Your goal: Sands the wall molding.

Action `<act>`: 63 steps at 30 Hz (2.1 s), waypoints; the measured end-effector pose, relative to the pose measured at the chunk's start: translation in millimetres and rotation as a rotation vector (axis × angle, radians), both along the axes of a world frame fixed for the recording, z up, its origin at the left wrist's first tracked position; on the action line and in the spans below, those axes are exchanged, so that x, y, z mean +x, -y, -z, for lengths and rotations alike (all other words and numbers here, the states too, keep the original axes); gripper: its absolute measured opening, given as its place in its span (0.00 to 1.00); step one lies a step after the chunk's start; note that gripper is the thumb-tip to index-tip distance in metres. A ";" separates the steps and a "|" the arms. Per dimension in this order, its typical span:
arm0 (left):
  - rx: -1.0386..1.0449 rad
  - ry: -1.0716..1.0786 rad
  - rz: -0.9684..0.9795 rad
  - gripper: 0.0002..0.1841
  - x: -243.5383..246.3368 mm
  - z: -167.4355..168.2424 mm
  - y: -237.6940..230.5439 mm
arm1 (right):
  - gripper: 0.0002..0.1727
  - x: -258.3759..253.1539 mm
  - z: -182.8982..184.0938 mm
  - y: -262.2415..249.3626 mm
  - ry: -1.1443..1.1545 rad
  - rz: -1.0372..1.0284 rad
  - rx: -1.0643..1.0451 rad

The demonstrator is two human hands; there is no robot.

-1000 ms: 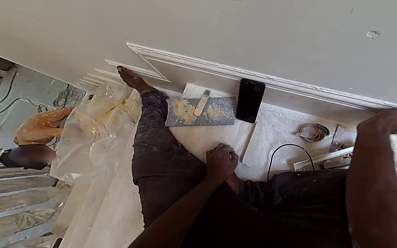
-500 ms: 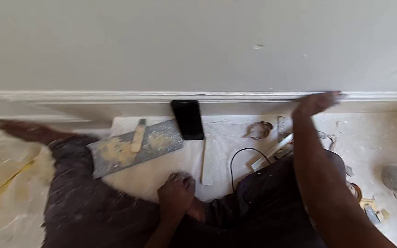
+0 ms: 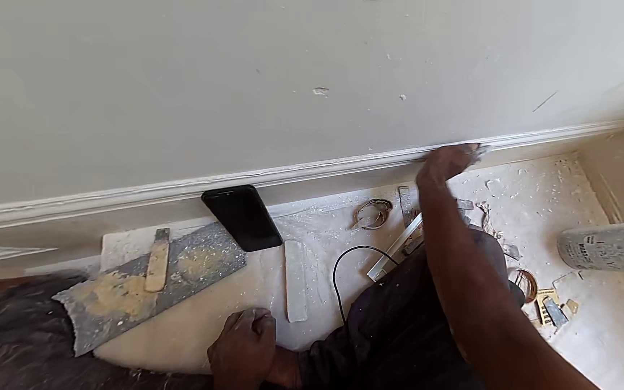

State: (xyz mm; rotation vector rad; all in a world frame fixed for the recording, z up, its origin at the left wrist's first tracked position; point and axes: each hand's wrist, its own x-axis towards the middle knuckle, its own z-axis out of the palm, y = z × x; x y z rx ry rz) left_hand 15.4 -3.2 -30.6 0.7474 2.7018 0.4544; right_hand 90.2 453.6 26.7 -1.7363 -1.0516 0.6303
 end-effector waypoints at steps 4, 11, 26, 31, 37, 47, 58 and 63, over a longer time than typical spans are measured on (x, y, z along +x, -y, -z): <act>0.008 0.055 0.026 0.18 -1.8 -5.8 6.6 | 0.31 -26.6 1.3 38.5 -0.222 -0.069 0.010; -0.012 0.013 0.006 0.17 1.4 -4.1 0.8 | 0.31 7.9 -1.4 -13.4 -0.136 0.065 -0.046; 0.014 0.014 -0.002 0.19 2.5 -6.4 2.1 | 0.30 -5.5 -3.4 5.8 -0.095 0.036 -0.141; 0.005 0.015 -0.003 0.19 3.3 -4.4 -3.1 | 0.33 -38.1 7.5 50.7 -0.107 -0.088 0.035; 0.078 0.010 -0.006 0.20 4.4 -9.1 10.4 | 0.35 -47.1 3.3 67.2 -0.094 -0.167 -0.108; 0.035 0.015 -0.011 0.18 2.5 -2.2 -2.8 | 0.34 -13.4 8.0 26.9 -0.101 -0.143 0.112; 0.049 0.041 0.010 0.18 0.3 -6.0 3.4 | 0.34 17.3 -0.5 -12.3 -0.433 -0.021 0.015; -0.003 0.061 0.001 0.18 -0.6 -4.5 -0.4 | 0.33 -20.3 19.5 48.5 -0.110 -0.218 0.129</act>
